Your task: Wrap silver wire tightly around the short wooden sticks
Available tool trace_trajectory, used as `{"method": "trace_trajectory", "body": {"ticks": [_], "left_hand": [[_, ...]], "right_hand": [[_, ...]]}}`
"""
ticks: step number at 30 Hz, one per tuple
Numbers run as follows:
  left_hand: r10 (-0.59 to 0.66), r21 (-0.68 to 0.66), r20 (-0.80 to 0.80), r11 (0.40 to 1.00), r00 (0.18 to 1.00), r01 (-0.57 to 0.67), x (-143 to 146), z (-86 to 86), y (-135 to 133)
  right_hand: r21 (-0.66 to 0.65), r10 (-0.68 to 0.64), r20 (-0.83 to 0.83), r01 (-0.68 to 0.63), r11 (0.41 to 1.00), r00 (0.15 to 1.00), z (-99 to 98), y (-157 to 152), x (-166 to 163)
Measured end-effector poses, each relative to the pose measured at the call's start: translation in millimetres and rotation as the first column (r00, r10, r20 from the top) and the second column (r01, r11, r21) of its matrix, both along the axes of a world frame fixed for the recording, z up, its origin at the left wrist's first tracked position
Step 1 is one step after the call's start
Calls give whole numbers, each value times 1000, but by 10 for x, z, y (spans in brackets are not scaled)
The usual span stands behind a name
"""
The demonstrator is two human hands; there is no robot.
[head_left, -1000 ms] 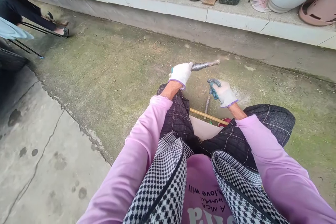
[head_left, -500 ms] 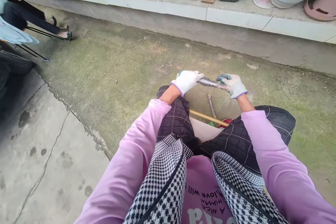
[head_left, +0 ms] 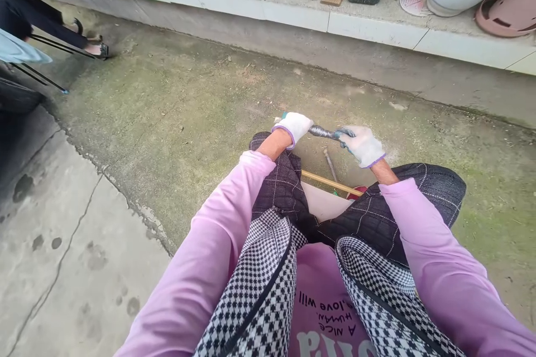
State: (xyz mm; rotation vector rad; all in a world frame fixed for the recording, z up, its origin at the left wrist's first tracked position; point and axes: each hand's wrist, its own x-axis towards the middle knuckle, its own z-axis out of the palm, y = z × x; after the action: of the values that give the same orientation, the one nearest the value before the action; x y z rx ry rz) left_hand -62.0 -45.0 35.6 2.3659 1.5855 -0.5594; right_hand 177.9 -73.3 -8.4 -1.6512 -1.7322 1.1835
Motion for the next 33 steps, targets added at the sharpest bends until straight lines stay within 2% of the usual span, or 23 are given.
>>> {"method": "trace_trajectory", "body": {"ticks": [3,7,10,13,17,20,23,27,30,33], "left_hand": [[-109,-23,32,994,994,110,19,26,-61],[-122,17,89,993,989,121,19,52,-75],[-33,25,168,999,985,30,27,56,-20],[98,36,242,993,965,-110,29,55,80],[228,72,244,965,943,-252,-8,49,202],[274,84,189,952,943,-293,-35,47,222],[231,47,92,971,969,-236,-28,43,171],[8,-50,3,999,1000,-8,25,17,56],[-125,-60,37,990,992,127,52,-17,-2],[-129,-16,100,991,987,131,47,-47,-14]], "right_hand": [[-28,-92,-67,90,996,994,0,96,170],[-130,-216,-197,193,973,956,-32,180,273],[-212,-256,-319,195,958,912,-90,207,210],[-279,-270,-353,174,944,896,-143,184,35],[-240,-175,-333,96,966,927,-149,75,-214],[-202,-105,-314,41,978,944,-113,16,-278],[-194,-80,-312,19,981,947,-82,31,-188],[-170,-124,-222,86,982,967,-81,122,66],[-173,-173,-176,143,975,969,-91,177,223],[-176,-210,-249,169,970,945,-105,209,291]]}}
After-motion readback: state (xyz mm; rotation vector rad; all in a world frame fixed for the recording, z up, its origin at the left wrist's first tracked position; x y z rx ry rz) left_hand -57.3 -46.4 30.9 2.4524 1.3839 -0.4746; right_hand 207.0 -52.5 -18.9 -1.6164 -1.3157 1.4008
